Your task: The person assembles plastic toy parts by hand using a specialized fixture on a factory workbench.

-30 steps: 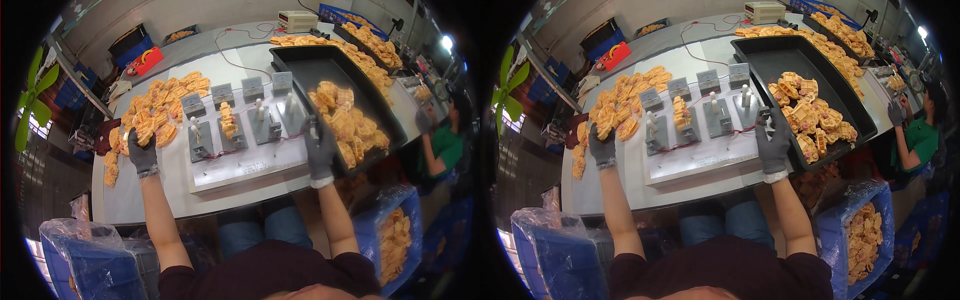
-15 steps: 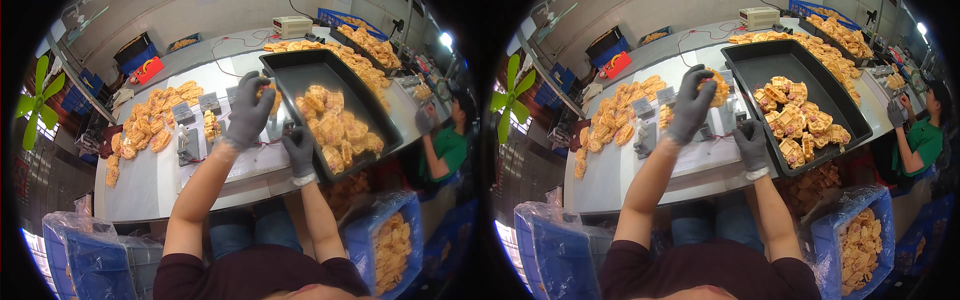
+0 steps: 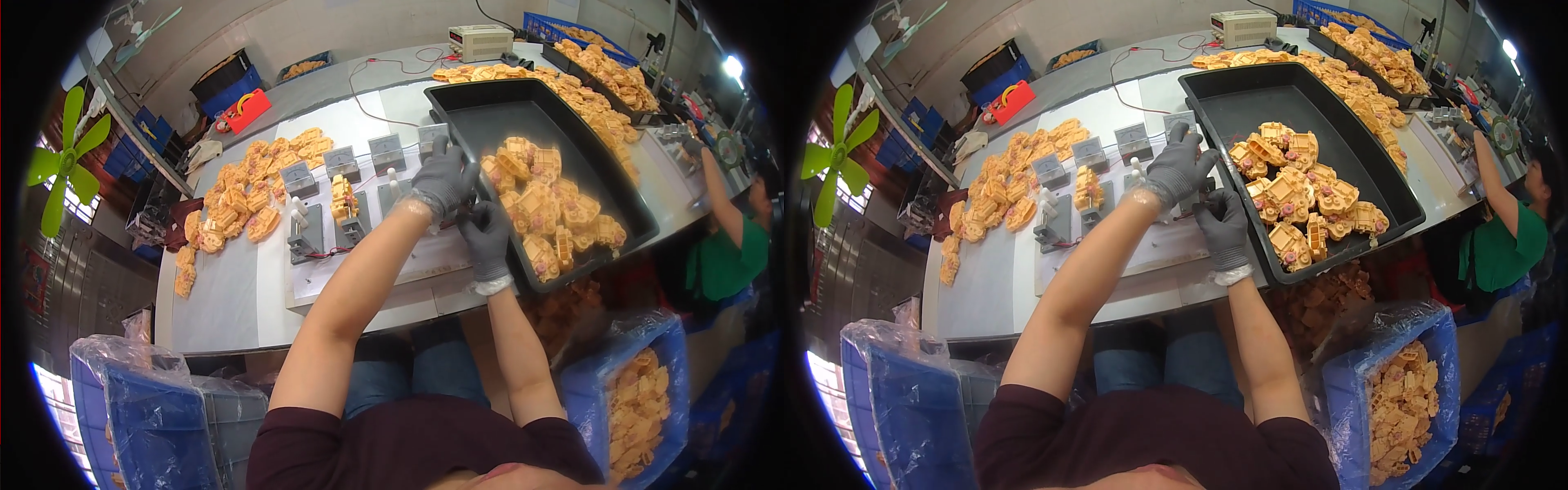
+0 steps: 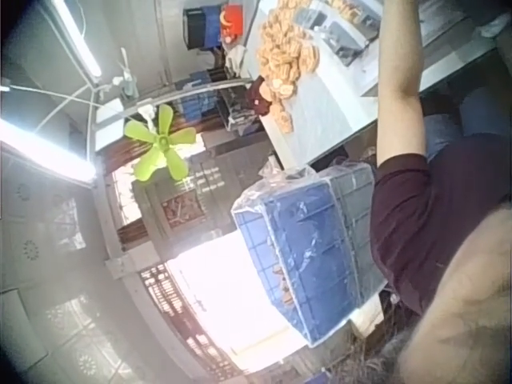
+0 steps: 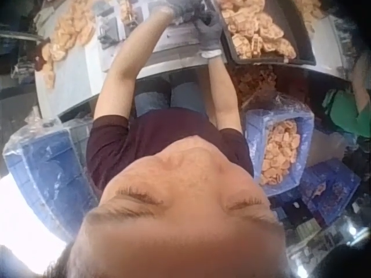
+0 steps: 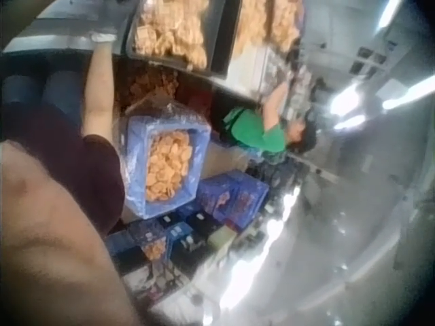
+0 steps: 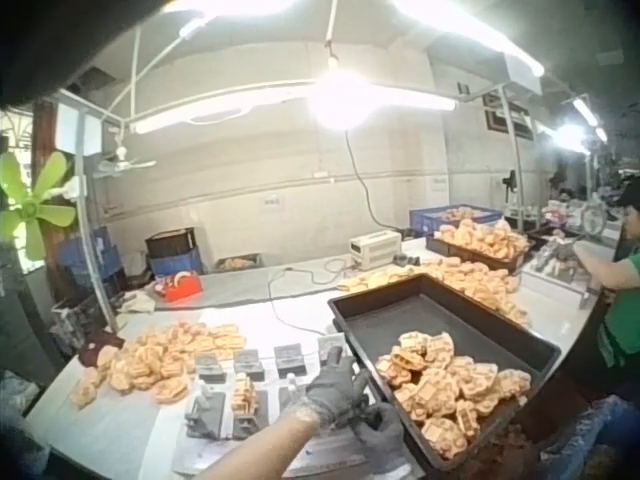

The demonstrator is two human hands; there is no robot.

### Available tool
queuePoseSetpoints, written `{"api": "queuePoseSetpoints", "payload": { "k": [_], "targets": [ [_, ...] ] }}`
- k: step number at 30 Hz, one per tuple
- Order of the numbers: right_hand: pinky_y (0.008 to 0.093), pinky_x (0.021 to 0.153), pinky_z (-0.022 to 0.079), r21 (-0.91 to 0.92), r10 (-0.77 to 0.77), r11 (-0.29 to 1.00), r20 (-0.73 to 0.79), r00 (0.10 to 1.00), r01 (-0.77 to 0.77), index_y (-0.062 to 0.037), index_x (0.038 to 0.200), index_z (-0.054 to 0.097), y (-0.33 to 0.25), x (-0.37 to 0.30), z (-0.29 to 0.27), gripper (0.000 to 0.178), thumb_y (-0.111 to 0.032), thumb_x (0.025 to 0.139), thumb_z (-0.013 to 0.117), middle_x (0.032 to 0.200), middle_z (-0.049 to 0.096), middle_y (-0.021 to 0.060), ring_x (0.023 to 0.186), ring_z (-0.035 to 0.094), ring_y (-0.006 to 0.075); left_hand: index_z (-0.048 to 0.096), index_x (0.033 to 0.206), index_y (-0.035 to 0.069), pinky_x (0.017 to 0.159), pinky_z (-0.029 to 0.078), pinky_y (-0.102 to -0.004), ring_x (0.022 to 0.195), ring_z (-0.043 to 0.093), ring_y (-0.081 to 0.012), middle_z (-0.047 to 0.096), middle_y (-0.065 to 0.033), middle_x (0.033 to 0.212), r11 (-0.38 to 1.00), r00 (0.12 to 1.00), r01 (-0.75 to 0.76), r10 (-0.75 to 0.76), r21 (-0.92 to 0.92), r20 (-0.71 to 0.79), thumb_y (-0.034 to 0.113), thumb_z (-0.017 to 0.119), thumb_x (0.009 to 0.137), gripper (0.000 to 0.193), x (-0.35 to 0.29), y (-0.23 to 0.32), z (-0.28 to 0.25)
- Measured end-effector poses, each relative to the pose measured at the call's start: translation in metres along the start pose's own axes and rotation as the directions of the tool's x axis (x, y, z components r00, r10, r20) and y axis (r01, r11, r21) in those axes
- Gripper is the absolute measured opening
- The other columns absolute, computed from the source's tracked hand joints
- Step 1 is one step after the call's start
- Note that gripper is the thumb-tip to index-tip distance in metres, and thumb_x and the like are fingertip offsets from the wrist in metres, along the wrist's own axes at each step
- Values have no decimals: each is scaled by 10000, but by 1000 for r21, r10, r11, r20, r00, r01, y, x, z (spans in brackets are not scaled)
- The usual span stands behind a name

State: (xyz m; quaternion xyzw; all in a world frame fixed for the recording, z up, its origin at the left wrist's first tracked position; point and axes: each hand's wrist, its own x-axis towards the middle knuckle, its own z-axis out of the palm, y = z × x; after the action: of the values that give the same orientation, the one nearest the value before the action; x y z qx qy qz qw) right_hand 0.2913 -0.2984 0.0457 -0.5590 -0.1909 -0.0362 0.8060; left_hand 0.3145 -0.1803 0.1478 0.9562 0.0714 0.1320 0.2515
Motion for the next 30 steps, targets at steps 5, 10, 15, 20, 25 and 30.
{"api": "queuePoseSetpoints", "payload": {
  "k": [5, 10, 15, 20, 25, 30],
  "targets": [
    [186, 591, 381, -20, -60, 998, 31, 998, 61, -60, 849, 532, 3, 3, 0, 165, -12, 812, 685, 746, 498, -42, 651, 447, 37, 440, 1323, 1, 1018, 401, -444, 1199, 494, -428, 287, -277, 1437, 975, 952, -168, 122, 146, 281, 533, 463, 883, 691, -14, -3, -16],
    [268, 753, 523, -76, -116, 990, 45, 992, 119, -10, 1106, 559, 14, 5, -1, 331, -34, 805, 695, 927, 660, 65, 820, 635, 132, 439, 1304, 42, 943, 443, -455, 1163, 492, -454, 319, -302, 1400, 984, 961, -168, 152, -51, -233, 364, 600, 846, 582, -56, 3, -2],
    [290, 723, 534, -415, -38, 909, 3, 999, 35, -31, 1195, 544, -2, -12, -11, 455, -77, 769, 699, 998, 643, 89, 808, 637, 137, 502, 1235, 53, 879, 492, -404, 1086, 559, -373, 484, -212, 1275, 864, 881, -426, 329, -269, -339, 134, 632, 831, 432, -135, -11, -2],
    [265, 726, 509, -493, -71, 867, 32, 997, 78, -62, 1179, 560, 0, -17, 0, 440, -70, 761, 696, 979, 609, 54, 836, 603, 124, 589, 1030, 4, 713, 507, -351, 805, 626, -299, 619, -173, 980, 915, 921, -196, 49, -353, -386, 0, 611, 806, 225, -199, -67, 7],
    [272, 735, 516, -491, -89, 868, 2, 996, 79, -66, 1146, 571, -17, -14, 2, 400, -64, 762, 686, 965, 616, 62, 808, 620, 140, 617, 986, 15, 717, 514, -383, 814, 629, -341, 633, -166, 947, 921, 785, -387, 304, -45, -539, -39, 593, 783, 212, -199, -89, 35],
    [256, 730, 508, -496, -44, 868, -20, 999, 29, -58, 1142, 571, -10, -11, -4, 399, -61, 761, 691, 965, 605, 48, 791, 605, 114, 628, 982, 30, 704, 517, -384, 793, 634, -337, 634, -169, 936, 920, 769, -384, 272, -79, -579, -40, 597, 774, 222, -191, -85, 37]
  ]
}}
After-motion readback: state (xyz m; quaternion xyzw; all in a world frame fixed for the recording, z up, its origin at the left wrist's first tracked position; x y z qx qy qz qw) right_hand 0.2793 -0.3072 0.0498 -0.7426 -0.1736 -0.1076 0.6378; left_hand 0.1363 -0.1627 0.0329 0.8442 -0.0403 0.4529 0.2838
